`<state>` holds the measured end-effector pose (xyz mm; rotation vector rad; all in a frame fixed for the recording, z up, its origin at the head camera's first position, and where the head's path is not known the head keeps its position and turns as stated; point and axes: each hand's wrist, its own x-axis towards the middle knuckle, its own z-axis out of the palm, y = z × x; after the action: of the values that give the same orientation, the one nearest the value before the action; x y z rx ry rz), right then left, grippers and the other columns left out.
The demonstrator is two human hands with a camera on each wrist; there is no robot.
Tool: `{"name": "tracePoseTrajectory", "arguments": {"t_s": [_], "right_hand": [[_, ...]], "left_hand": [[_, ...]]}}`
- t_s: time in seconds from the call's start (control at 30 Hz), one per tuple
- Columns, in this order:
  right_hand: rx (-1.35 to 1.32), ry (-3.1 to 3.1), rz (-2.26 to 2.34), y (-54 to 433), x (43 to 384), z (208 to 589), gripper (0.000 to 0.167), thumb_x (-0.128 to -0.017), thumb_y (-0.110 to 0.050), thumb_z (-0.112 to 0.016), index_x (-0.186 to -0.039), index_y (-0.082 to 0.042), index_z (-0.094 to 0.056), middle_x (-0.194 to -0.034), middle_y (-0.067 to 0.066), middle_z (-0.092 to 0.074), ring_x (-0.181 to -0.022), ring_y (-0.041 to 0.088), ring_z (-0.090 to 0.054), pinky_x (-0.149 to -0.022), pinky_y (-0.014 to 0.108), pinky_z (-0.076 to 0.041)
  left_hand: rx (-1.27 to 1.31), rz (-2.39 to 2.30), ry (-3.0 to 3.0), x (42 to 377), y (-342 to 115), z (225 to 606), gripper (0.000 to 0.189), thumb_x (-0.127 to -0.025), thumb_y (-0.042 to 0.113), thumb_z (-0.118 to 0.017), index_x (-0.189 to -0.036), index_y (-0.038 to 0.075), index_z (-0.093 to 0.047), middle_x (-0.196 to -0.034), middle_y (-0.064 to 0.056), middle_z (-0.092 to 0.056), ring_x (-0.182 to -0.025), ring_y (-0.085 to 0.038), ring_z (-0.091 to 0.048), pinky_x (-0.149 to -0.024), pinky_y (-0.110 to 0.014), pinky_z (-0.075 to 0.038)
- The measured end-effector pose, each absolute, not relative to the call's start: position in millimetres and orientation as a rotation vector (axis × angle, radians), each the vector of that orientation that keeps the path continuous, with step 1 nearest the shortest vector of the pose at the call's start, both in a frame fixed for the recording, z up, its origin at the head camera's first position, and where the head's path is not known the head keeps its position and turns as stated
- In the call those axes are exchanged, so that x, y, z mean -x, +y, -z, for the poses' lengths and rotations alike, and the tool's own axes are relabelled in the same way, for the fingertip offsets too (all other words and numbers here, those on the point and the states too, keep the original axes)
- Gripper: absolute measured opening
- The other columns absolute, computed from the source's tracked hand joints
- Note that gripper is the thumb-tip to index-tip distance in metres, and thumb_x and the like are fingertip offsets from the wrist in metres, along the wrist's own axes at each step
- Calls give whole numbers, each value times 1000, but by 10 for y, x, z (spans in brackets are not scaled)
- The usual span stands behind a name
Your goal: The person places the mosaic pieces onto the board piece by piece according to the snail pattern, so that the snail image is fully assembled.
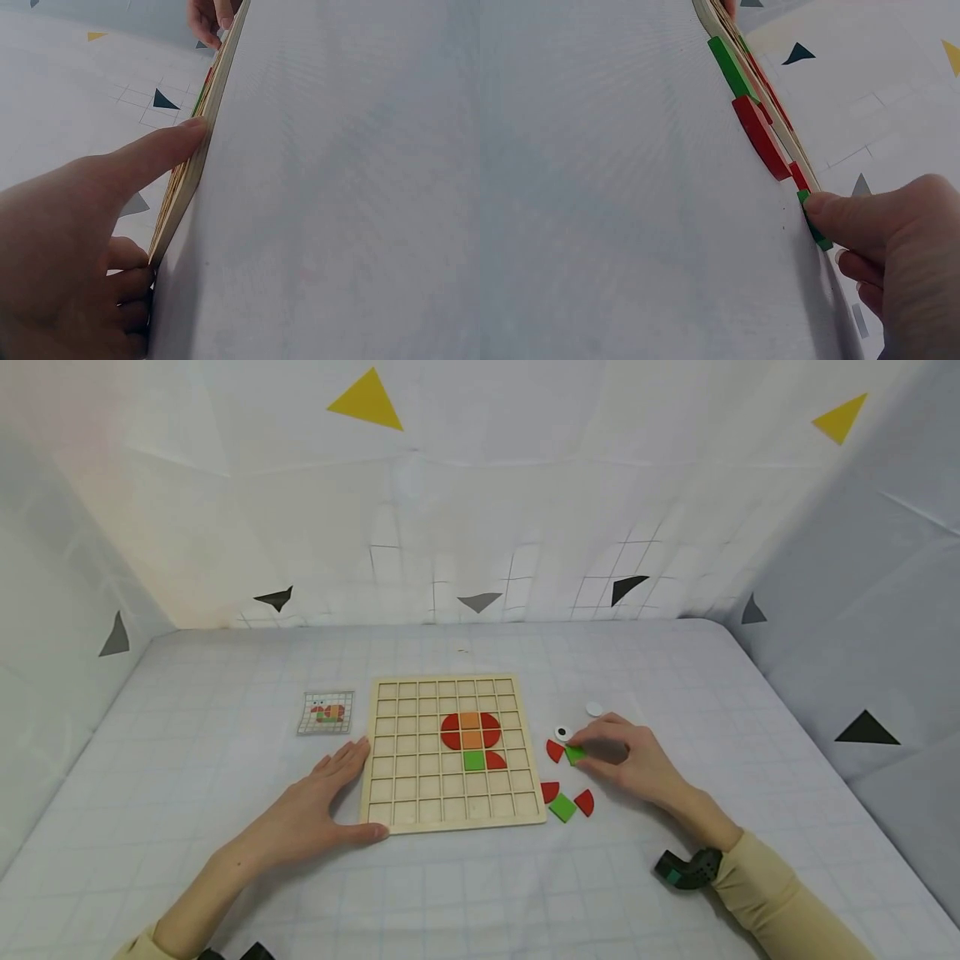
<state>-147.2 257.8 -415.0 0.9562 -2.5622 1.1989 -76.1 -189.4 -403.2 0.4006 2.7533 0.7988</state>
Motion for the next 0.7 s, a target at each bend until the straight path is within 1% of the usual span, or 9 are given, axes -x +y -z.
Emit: {"name": "tracePoseTrajectory", "arguments": {"t_s": [0.07, 0.13, 0.27, 0.4, 0.53, 0.63, 0.7], "right_hand": [[-939, -2561, -1178, 2622, 1518, 4243, 36, -71, 8, -85, -103, -5, -76, -99, 9, -74, -101, 27, -63, -110, 12, -35], [-907, -2563, -1146, 2663, 1558, 4329, 38, -69, 4, -88, -103, -9, -76, -99, 5, -74, -101, 23, -63, -104, 9, -37], [-875, -2570, -1105, 2687, 1575, 4360, 40, -69, -3, -90, -104, -16, -76, -100, -4, -72, -100, 15, -62, -95, 7, -41], [-890, -2573, -1094, 2699, 1579, 4353, 40, -71, -7, -90, -106, -20, -76, -103, -9, -71, -102, 9, -60, -95, 8, -42], [-897, -2574, -1063, 2707, 1580, 4349, 40, -72, -7, -90, -107, -20, -76, -103, -11, -70, -104, 7, -60, -97, 8, -42], [-887, -2575, -1019, 2703, 1577, 4344, 40, -71, -5, -89, -106, -20, -76, -102, -11, -70, -102, 8, -61, -95, 8, -43], [-873, -2571, -996, 2690, 1574, 4326, 40, -71, -5, -90, -106, -19, -76, -101, -11, -70, -100, 9, -62, -92, 11, -46]], "left_hand": [[-400, -796, 2754, 765, -1896, 4044, 118, -72, 78, -69, -161, 16, -21, -167, 3, -19, -154, -29, -17, -123, -56, -19], [-393, -793, 2752, 769, -1896, 4051, 118, -72, 77, -69, -161, 16, -21, -167, 4, -18, -154, -29, -17, -123, -56, -18], [-396, -790, 2751, 775, -1900, 4056, 118, -72, 77, -69, -161, 15, -21, -167, 3, -18, -154, -28, -17, -123, -55, -18], [-393, -786, 2752, 772, -1904, 4057, 118, -72, 78, -69, -161, 16, -21, -167, 3, -18, -154, -28, -17, -123, -55, -18], [-397, -788, 2753, 768, -1903, 4053, 118, -72, 78, -69, -160, 15, -22, -167, 2, -19, -154, -29, -18, -123, -56, -19], [-389, -788, 2749, 769, -1899, 4049, 118, -72, 78, -69, -160, 16, -22, -167, 3, -19, -154, -28, -18, -123, -56, -20], [-395, -785, 2751, 770, -1898, 4051, 118, -72, 77, -69, -160, 15, -22, -167, 2, -19, -154, -29, -18, -122, -57, -20]]}}
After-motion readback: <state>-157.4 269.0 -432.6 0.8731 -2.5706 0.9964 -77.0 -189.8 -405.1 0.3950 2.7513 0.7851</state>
